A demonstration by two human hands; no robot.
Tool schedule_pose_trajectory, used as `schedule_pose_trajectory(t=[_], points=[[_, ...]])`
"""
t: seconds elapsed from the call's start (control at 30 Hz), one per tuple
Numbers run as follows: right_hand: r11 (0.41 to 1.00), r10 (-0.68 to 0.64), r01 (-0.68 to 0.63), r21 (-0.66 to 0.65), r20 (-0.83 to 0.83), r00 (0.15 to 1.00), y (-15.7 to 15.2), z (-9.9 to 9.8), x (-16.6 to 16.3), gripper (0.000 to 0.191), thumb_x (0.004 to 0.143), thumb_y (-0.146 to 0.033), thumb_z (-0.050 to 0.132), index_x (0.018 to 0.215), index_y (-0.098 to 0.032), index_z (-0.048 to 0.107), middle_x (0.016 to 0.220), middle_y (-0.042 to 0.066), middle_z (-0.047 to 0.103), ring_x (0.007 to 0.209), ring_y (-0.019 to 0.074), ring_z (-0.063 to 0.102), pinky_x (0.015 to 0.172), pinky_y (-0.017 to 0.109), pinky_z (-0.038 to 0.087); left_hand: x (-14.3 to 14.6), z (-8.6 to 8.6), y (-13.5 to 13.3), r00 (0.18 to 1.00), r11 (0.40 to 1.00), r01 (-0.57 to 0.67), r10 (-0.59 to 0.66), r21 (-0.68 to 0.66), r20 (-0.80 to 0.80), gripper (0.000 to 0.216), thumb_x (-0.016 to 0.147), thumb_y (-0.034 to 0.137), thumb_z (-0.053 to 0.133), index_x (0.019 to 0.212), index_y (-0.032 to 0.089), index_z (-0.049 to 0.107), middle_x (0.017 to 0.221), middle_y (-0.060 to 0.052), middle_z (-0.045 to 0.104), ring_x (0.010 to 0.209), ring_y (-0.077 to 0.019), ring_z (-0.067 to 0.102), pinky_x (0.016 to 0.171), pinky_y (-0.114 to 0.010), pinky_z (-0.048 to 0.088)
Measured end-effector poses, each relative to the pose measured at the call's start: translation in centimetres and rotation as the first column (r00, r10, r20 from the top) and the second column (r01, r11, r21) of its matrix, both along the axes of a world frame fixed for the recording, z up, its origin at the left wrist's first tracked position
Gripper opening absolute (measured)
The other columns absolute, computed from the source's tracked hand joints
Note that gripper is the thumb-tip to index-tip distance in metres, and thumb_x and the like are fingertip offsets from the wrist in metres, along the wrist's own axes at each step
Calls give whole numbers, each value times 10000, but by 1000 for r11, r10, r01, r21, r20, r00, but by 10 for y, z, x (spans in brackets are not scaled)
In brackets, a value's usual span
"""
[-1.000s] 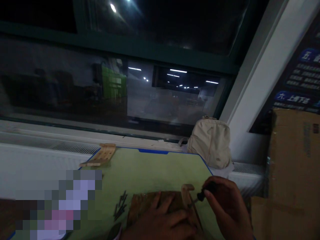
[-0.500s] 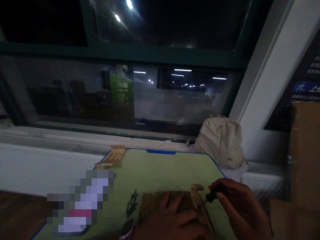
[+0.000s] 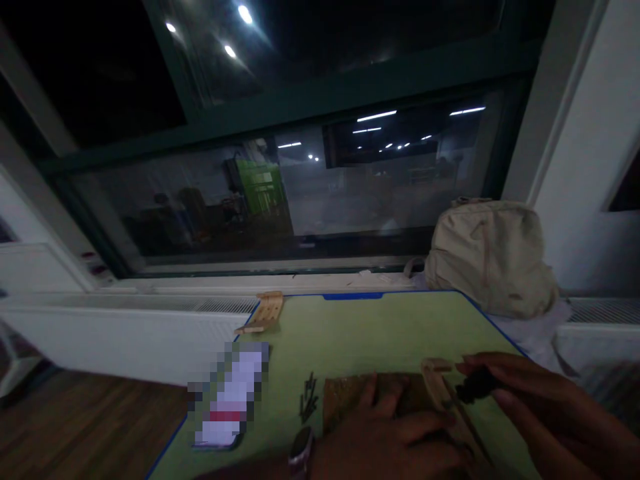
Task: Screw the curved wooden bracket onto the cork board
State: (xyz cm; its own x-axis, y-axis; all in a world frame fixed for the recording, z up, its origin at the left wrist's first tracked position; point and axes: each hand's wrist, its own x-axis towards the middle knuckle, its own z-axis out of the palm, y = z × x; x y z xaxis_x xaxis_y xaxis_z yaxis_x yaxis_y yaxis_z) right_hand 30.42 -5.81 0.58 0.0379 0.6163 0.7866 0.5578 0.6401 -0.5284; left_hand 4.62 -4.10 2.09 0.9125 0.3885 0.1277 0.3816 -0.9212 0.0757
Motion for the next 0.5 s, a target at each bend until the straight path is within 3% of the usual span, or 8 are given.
schedule_pose_trajectory(t=[0.07, 0.17, 0.3, 0.5], points=[[999, -37, 38, 31, -43, 998, 1, -3, 2, 163, 919, -428, 750, 1011, -295, 769, 990, 73, 805, 853, 231, 802, 707, 289, 688, 0, 0, 0, 1000, 1000, -3, 3, -21, -3, 434, 1183, 470, 289, 1561, 369, 476, 1643, 82, 483, 1507, -439, 382, 1151, -651, 415], [984, -93, 92, 154, -5, 996, 2, 9, 2, 164, 893, -450, 782, 975, -311, 753, 882, 55, 774, 773, 225, 775, 635, 293, 665, 1, -1, 0, 1000, 998, -3, 3, -58, 7, 446, 1171, 504, 320, 1563, 371, 486, 1626, 65, 508, 1514, -445, 369, 1155, -665, 409], [957, -197, 163, 238, 125, 972, 0, 32, -3, 240, 983, -506, 646, 989, -305, 779, 922, 68, 813, 806, 219, 805, 645, 277, 668, 3, -1, 1, 1000, 999, 1, -1, -50, -3, 443, 1166, 517, 337, 1562, 383, 486, 1629, 66, 505, 1485, -435, 423, 1120, -697, 440], [992, 9, -22, 126, 99, 995, -6, 30, -9, 199, 1030, -412, 611, 1100, -339, 782, 994, 45, 855, 856, 206, 841, 683, 238, 690, 4, 0, 1, 1000, 1000, 16, -16, 12, 5, 418, 1162, 488, 396, 1542, 373, 525, 1593, 48, 547, 1464, -397, 445, 1132, -626, 437]])
